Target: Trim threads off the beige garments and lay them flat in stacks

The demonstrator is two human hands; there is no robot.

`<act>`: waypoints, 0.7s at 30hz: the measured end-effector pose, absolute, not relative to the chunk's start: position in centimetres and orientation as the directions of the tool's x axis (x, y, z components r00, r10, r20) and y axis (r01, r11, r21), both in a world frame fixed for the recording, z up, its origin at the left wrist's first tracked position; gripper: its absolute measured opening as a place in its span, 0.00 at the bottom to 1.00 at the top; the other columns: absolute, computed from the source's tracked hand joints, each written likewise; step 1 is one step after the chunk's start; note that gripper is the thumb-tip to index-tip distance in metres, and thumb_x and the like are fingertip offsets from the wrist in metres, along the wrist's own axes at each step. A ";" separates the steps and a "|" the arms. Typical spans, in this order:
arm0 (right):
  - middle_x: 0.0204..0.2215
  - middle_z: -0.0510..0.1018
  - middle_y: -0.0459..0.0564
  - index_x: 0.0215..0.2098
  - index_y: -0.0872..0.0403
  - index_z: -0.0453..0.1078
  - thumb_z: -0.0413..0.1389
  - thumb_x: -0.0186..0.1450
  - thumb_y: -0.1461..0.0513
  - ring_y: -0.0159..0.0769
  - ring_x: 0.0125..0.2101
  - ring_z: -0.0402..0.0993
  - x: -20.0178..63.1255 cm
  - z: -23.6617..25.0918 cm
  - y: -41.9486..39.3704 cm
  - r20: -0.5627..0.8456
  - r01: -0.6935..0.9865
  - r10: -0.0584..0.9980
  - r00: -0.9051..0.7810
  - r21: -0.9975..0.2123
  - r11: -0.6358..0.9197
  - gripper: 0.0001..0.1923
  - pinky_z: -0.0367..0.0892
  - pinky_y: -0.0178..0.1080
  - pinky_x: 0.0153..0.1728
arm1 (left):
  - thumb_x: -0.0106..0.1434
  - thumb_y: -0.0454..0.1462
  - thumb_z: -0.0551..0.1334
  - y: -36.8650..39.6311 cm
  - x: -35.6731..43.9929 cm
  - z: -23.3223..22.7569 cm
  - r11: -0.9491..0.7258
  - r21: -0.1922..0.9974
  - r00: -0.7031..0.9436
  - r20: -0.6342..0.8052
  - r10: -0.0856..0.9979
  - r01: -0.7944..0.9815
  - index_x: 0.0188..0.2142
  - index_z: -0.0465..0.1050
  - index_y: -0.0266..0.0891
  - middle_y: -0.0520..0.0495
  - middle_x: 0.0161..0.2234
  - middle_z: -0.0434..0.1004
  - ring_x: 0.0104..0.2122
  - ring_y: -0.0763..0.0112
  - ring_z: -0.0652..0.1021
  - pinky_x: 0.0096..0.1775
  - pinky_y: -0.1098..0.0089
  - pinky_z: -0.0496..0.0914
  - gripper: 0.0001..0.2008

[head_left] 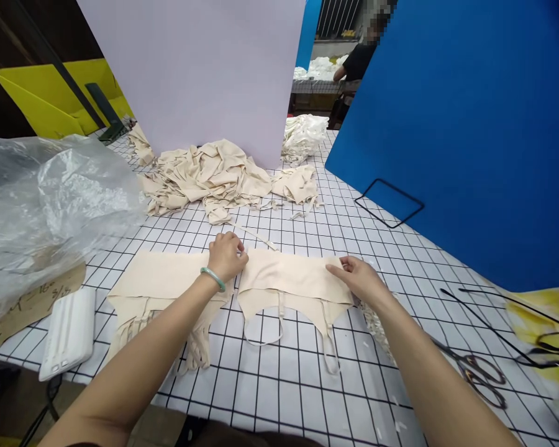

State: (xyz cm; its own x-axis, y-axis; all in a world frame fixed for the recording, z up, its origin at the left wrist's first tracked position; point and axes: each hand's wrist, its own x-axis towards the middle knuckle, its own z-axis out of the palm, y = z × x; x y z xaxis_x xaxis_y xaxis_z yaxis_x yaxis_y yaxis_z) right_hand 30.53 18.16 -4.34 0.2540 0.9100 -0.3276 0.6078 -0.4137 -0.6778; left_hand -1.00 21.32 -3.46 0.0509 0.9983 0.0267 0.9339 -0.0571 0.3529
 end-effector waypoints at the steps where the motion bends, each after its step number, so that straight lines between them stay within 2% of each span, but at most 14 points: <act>1: 0.31 0.80 0.52 0.34 0.52 0.70 0.60 0.56 0.50 0.41 0.29 0.76 30.4 -4.3 18.1 -0.330 0.608 0.908 0.258 -0.675 -0.418 0.15 0.65 0.38 0.27 | 0.56 0.35 0.61 21.2 -0.6 -3.4 -0.084 0.345 0.079 0.028 0.996 0.935 0.26 0.70 0.40 0.43 0.43 0.75 0.49 0.50 0.69 0.48 0.52 0.64 0.03; 5: 0.32 0.80 0.52 0.38 0.52 0.70 0.59 0.58 0.50 0.42 0.29 0.77 30.4 -4.6 18.1 -0.331 0.604 0.905 0.269 -0.674 -0.426 0.16 0.66 0.40 0.27 | 0.53 0.34 0.63 20.6 0.7 -3.6 -0.167 0.332 0.175 0.005 0.985 0.928 0.21 0.68 0.39 0.41 0.40 0.76 0.47 0.50 0.70 0.49 0.50 0.62 0.06; 9: 0.27 0.79 0.49 0.39 0.51 0.69 0.59 0.57 0.51 0.42 0.27 0.76 30.6 -5.2 18.3 -0.305 0.638 0.916 0.260 -0.658 -0.400 0.16 0.64 0.39 0.26 | 0.54 0.33 0.61 21.0 -0.1 -3.6 -0.095 0.380 0.112 -0.021 0.994 0.920 0.23 0.69 0.40 0.45 0.42 0.77 0.47 0.54 0.71 0.48 0.55 0.65 0.05; 13: 0.27 0.79 0.49 0.37 0.51 0.71 0.57 0.59 0.48 0.43 0.29 0.76 30.3 -5.1 18.2 -0.287 0.653 0.916 0.278 -0.643 -0.400 0.17 0.64 0.40 0.28 | 0.55 0.36 0.60 21.6 -2.7 -3.2 -0.002 0.409 0.042 -0.087 0.995 0.913 0.22 0.71 0.41 0.48 0.42 0.78 0.46 0.57 0.73 0.45 0.59 0.67 0.06; 18: 0.29 0.81 0.51 0.37 0.53 0.72 0.51 0.64 0.49 0.41 0.32 0.77 30.2 -5.2 18.2 -0.292 0.613 0.916 0.275 -0.681 -0.401 0.17 0.66 0.40 0.33 | 0.56 0.36 0.59 21.8 -3.2 -3.0 0.069 0.370 -0.052 -0.055 0.997 0.926 0.23 0.71 0.40 0.44 0.45 0.76 0.51 0.49 0.69 0.49 0.51 0.63 0.06; 21: 0.28 0.80 0.49 0.35 0.52 0.72 0.53 0.62 0.52 0.39 0.30 0.76 30.2 -5.6 18.6 -0.279 0.643 0.917 0.285 -0.654 -0.398 0.13 0.64 0.39 0.32 | 0.57 0.41 0.60 22.2 -2.2 -3.1 0.038 0.305 -0.029 -0.034 0.999 0.952 0.22 0.69 0.39 0.39 0.43 0.74 0.50 0.46 0.68 0.50 0.47 0.61 0.10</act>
State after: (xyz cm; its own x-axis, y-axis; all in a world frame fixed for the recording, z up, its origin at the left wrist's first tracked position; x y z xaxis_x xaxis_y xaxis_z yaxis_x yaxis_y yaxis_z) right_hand 30.15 18.64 -5.63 0.2847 0.9172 -0.2787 0.6429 -0.3983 -0.6542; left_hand -2.23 22.24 -3.10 -0.0286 0.9990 -0.0339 0.9515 0.0376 0.3052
